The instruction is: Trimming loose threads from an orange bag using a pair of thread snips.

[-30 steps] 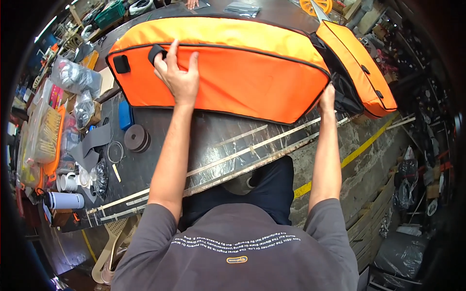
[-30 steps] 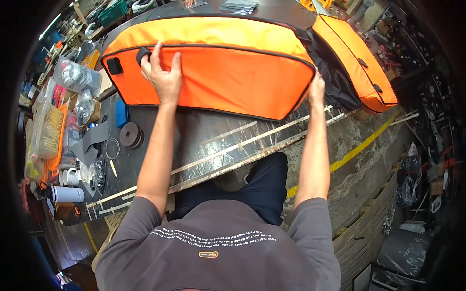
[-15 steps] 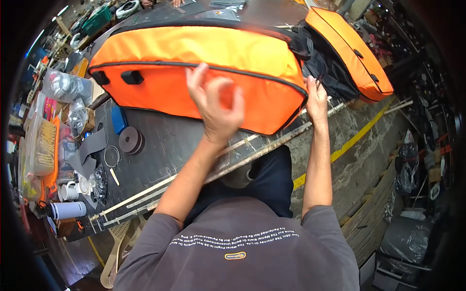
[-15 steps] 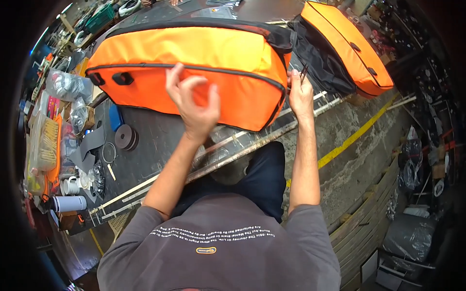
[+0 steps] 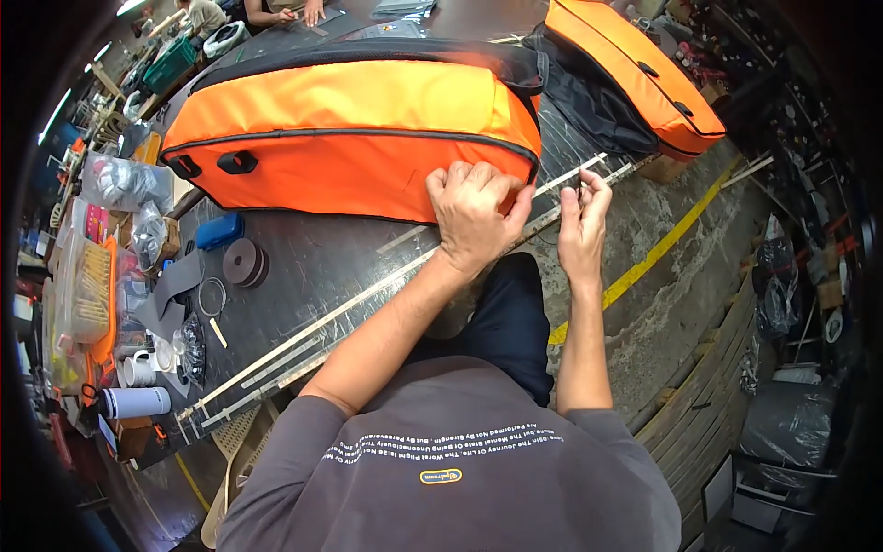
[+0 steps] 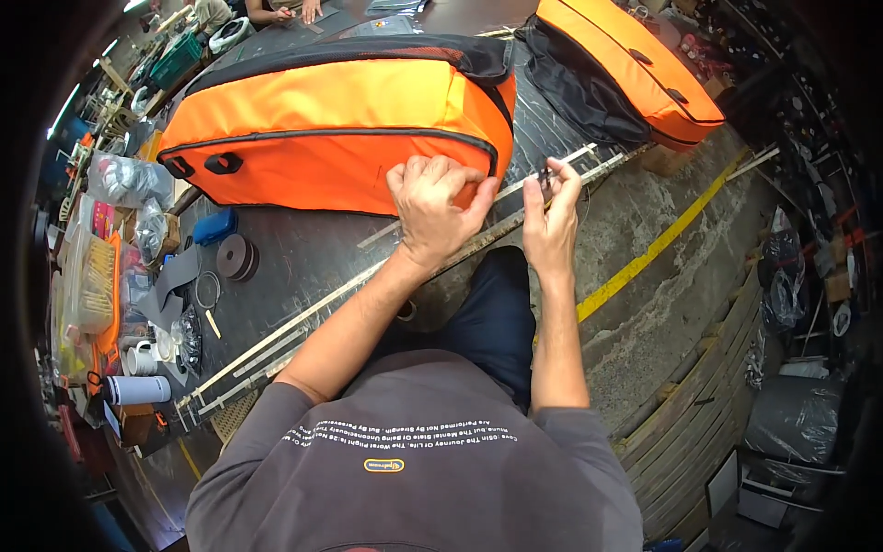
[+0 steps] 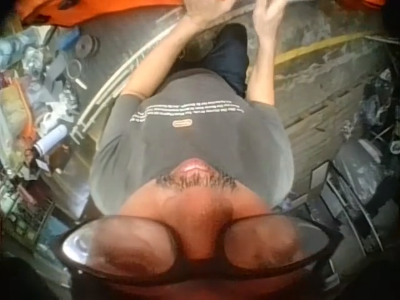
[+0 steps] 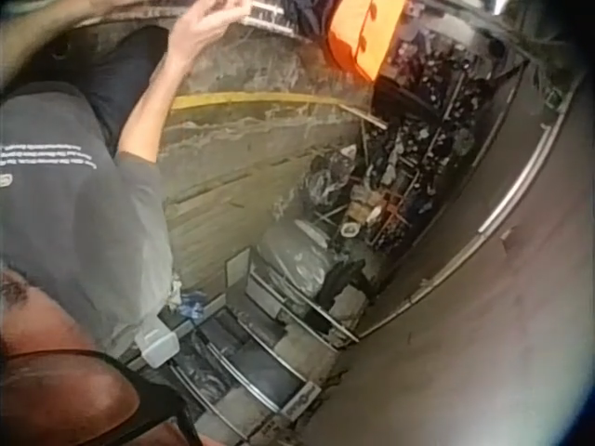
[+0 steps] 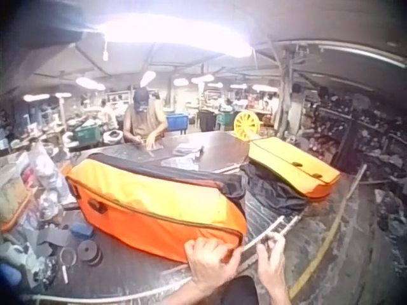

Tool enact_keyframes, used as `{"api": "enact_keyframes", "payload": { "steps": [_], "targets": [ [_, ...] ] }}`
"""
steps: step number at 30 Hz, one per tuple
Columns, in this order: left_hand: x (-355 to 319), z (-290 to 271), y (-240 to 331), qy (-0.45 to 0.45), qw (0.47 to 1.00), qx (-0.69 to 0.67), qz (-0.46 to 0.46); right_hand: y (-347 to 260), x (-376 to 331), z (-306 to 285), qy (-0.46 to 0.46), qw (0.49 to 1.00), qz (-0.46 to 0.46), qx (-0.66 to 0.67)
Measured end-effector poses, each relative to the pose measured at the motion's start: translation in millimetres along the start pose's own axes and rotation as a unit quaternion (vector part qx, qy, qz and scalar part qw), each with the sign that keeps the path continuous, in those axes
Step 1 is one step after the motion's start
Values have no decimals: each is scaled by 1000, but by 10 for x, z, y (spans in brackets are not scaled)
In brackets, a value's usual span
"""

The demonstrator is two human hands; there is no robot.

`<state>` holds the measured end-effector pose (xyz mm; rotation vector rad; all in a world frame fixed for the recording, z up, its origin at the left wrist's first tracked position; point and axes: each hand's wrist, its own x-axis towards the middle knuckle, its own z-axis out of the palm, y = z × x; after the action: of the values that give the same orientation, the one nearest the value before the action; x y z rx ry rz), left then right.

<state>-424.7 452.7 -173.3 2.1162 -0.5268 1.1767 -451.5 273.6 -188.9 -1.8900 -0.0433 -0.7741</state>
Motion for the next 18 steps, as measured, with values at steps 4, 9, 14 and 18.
{"api": "enact_keyframes", "payload": {
  "steps": [4, 9, 14, 18],
  "targets": [
    [-42, -30, 13, 4, 1000, -27, -11, -118, -226, -169, 6, 995, -35, -97],
    [-53, -85, 110, 3, 997, -63, -35, -281, -290, -254, 30, 979, -153, -129],
    [-48, -37, 95, -3, 996, -70, -49, -326, -272, -188, 52, 958, -250, -127],
    [-49, 16, 71, -5, 997, -57, -55, -296, -275, -164, 32, 958, -254, -133]
  ]
}}
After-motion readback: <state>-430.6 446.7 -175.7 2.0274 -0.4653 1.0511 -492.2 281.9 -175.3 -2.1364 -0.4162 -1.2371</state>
